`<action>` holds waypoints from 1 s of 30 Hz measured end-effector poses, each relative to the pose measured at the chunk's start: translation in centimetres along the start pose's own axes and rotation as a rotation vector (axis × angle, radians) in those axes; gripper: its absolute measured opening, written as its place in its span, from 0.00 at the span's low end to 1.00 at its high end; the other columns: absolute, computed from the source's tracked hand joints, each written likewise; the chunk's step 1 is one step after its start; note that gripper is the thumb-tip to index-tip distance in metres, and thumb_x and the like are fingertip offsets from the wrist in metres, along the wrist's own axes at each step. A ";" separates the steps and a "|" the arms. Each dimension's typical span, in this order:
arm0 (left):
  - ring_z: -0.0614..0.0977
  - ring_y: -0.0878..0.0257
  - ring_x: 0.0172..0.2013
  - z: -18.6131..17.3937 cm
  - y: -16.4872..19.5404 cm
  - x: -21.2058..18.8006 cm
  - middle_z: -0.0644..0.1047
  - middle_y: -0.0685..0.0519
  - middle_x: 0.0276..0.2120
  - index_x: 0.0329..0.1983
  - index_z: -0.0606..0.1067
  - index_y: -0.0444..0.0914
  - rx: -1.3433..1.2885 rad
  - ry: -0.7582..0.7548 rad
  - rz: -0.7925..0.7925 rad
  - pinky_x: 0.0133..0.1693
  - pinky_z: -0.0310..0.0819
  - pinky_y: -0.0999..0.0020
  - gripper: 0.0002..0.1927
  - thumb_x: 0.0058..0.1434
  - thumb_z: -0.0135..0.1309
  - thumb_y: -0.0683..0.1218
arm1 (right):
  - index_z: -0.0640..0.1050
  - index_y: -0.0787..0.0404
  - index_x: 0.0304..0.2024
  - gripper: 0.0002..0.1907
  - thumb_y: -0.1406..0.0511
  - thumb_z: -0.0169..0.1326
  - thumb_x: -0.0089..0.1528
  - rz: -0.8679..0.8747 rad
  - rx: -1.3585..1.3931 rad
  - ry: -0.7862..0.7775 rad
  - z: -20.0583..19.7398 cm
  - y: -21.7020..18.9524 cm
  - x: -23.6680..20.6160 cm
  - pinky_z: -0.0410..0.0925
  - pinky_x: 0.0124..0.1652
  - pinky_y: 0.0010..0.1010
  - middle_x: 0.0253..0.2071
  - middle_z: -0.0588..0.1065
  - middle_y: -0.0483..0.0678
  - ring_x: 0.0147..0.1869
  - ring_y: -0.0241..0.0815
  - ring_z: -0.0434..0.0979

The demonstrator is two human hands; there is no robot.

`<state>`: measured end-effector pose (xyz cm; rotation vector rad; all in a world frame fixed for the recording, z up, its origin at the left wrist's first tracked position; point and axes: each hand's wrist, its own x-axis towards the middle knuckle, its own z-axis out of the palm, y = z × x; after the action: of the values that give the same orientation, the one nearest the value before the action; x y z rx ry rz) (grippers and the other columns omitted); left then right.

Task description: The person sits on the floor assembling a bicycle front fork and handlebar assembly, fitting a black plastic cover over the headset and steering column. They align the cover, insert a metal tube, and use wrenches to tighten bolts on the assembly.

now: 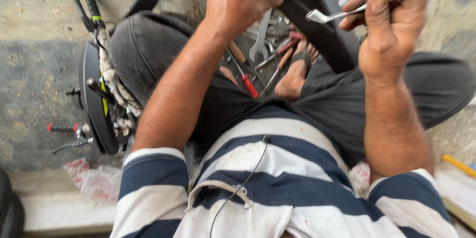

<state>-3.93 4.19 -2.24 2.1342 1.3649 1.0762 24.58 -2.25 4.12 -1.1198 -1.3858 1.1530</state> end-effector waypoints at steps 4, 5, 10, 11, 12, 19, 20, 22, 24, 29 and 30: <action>0.80 0.44 0.40 -0.3 1.2 1.2 0.75 0.46 0.43 0.59 0.73 0.42 -0.039 0.031 -0.018 0.40 0.75 0.51 0.39 0.45 0.76 0.53 | 0.65 0.62 0.57 0.10 0.65 0.51 0.83 -0.009 0.087 0.053 0.7 0.4 2.6 0.74 0.37 0.26 0.42 0.76 0.55 0.36 0.40 0.78; 0.80 0.43 0.39 -0.3 1.5 1.5 0.74 0.46 0.41 0.60 0.73 0.42 -0.041 0.018 -0.053 0.39 0.74 0.50 0.40 0.44 0.76 0.53 | 0.65 0.62 0.56 0.10 0.65 0.52 0.83 -0.012 0.101 0.060 0.9 0.6 3.4 0.74 0.38 0.26 0.42 0.76 0.54 0.36 0.40 0.78; 0.81 0.46 0.39 -0.4 2.2 2.4 0.73 0.48 0.41 0.60 0.73 0.41 -0.032 -0.025 -0.094 0.38 0.74 0.51 0.39 0.45 0.76 0.53 | 0.66 0.62 0.56 0.09 0.65 0.51 0.79 -0.020 0.074 0.077 1.2 2.5 7.0 0.73 0.35 0.26 0.40 0.78 0.55 0.34 0.40 0.78; 0.81 0.47 0.39 -0.3 2.2 2.4 0.73 0.48 0.41 0.60 0.73 0.41 -0.031 -0.049 -0.113 0.38 0.74 0.51 0.39 0.45 0.75 0.53 | 0.67 0.62 0.55 0.09 0.64 0.51 0.79 0.001 0.078 0.081 1.2 2.9 7.5 0.73 0.35 0.27 0.40 0.78 0.55 0.34 0.40 0.79; 0.81 0.47 0.39 -0.3 2.2 2.5 0.73 0.48 0.40 0.60 0.73 0.41 -0.030 -0.046 -0.106 0.38 0.74 0.51 0.39 0.45 0.75 0.54 | 0.67 0.62 0.54 0.09 0.64 0.51 0.78 0.022 0.084 0.085 1.3 3.4 8.0 0.74 0.36 0.28 0.40 0.78 0.55 0.35 0.40 0.79; 0.81 0.47 0.39 -0.2 1.9 2.5 0.73 0.49 0.40 0.59 0.73 0.40 -0.038 -0.062 -0.101 0.37 0.74 0.51 0.39 0.45 0.75 0.54 | 0.67 0.61 0.51 0.09 0.63 0.51 0.75 0.331 0.267 0.140 1.3 3.6 11.4 0.72 0.32 0.27 0.37 0.79 0.53 0.31 0.38 0.77; 0.80 0.46 0.39 -0.3 1.9 2.5 0.73 0.49 0.40 0.59 0.73 0.40 -0.039 -0.069 -0.094 0.38 0.74 0.51 0.39 0.45 0.75 0.53 | 0.67 0.61 0.51 0.09 0.63 0.51 0.76 0.265 0.200 0.108 1.4 3.3 11.3 0.73 0.34 0.28 0.38 0.79 0.53 0.32 0.39 0.78; 0.81 0.46 0.39 -0.4 2.0 2.7 0.73 0.48 0.40 0.58 0.73 0.39 -0.030 -0.049 -0.085 0.38 0.74 0.52 0.39 0.45 0.75 0.54 | 0.68 0.61 0.52 0.08 0.64 0.50 0.77 0.125 0.065 0.029 1.8 2.5 11.0 0.74 0.37 0.29 0.40 0.79 0.53 0.36 0.40 0.79; 0.81 0.46 0.39 -0.4 2.1 2.7 0.73 0.48 0.41 0.59 0.73 0.39 -0.033 -0.037 -0.090 0.38 0.74 0.52 0.39 0.45 0.75 0.54 | 0.69 0.63 0.53 0.07 0.66 0.51 0.80 -0.113 -0.215 -0.133 2.6 1.7 9.8 0.77 0.41 0.27 0.42 0.78 0.53 0.41 0.40 0.81; 0.80 0.45 0.41 0.4 1.1 2.8 0.74 0.45 0.42 0.59 0.72 0.40 -0.014 0.063 -0.052 0.41 0.75 0.52 0.40 0.45 0.77 0.53 | 0.75 0.64 0.51 0.06 0.69 0.60 0.74 -0.469 -0.571 -0.101 4.7 -0.7 7.0 0.74 0.41 0.27 0.42 0.78 0.52 0.41 0.39 0.81; 0.81 0.44 0.41 0.9 0.5 2.5 0.76 0.45 0.42 0.57 0.74 0.40 -0.014 0.104 -0.017 0.41 0.75 0.52 0.37 0.46 0.76 0.54 | 0.75 0.65 0.53 0.07 0.69 0.59 0.76 -0.372 -0.414 0.005 4.7 -1.1 6.7 0.75 0.41 0.26 0.42 0.78 0.51 0.41 0.37 0.80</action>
<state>-2.34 6.29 -1.49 2.0788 1.4142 1.2016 19.17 3.84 5.67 -1.0792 -1.7901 0.6113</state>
